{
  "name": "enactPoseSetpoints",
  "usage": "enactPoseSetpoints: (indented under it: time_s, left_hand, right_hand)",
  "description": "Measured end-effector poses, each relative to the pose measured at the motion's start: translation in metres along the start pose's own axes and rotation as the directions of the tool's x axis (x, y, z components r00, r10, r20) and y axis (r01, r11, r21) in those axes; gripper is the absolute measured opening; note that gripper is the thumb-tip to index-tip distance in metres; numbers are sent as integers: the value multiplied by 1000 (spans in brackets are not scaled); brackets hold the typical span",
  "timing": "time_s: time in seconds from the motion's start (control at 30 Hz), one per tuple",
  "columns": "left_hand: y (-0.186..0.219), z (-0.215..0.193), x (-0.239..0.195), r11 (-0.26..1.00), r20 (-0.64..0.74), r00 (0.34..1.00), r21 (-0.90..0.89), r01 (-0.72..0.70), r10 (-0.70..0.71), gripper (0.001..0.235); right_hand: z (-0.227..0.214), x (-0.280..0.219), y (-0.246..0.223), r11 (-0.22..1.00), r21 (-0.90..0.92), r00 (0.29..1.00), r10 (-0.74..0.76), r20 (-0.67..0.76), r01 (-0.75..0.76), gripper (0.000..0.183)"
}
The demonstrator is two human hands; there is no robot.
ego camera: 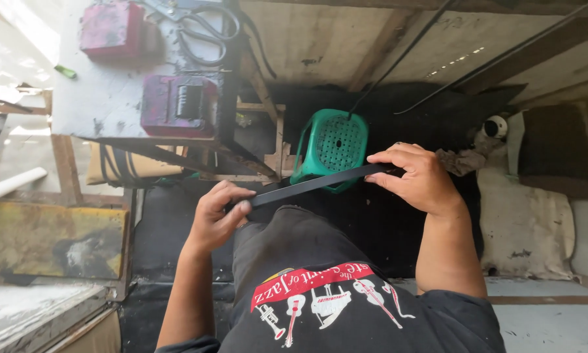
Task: Dyeing long leather strips by pulling them through a guide and hanging them on a line to dry using clothespins.
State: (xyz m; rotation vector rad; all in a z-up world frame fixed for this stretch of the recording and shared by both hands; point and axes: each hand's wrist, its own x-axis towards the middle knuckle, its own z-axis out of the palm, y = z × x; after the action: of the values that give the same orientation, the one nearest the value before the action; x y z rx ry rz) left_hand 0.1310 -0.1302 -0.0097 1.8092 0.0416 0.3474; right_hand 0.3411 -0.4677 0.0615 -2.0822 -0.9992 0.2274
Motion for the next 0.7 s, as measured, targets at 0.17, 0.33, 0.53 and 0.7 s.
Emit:
enactPoseSetpoints:
  time_s: [0.17, 0.33, 0.53, 0.7]
  left_hand:
    - [-11, -1, -11, 998, 27, 999, 64, 24, -26, 27]
    - [-13, -1, -20, 993, 32, 996, 82, 84, -87, 17]
    - [-14, -5, -26, 994, 28, 994, 34, 102, -103, 15]
    - [-23, -9, -32, 991, 32, 990, 17, 136, -136, 17]
  right_hand:
    - [-11, 0, -10, 1000, 21, 998, 4, -57, -3, 21]
    - [-8, 6, -12, 998, -13, 997, -59, -46, 59, 18]
    - [-2, 12, -13, 995, -48, 996, -85, -19, 84, 16]
    - [0, 14, -17, 990, -96, 995, -98, 18, 99, 11]
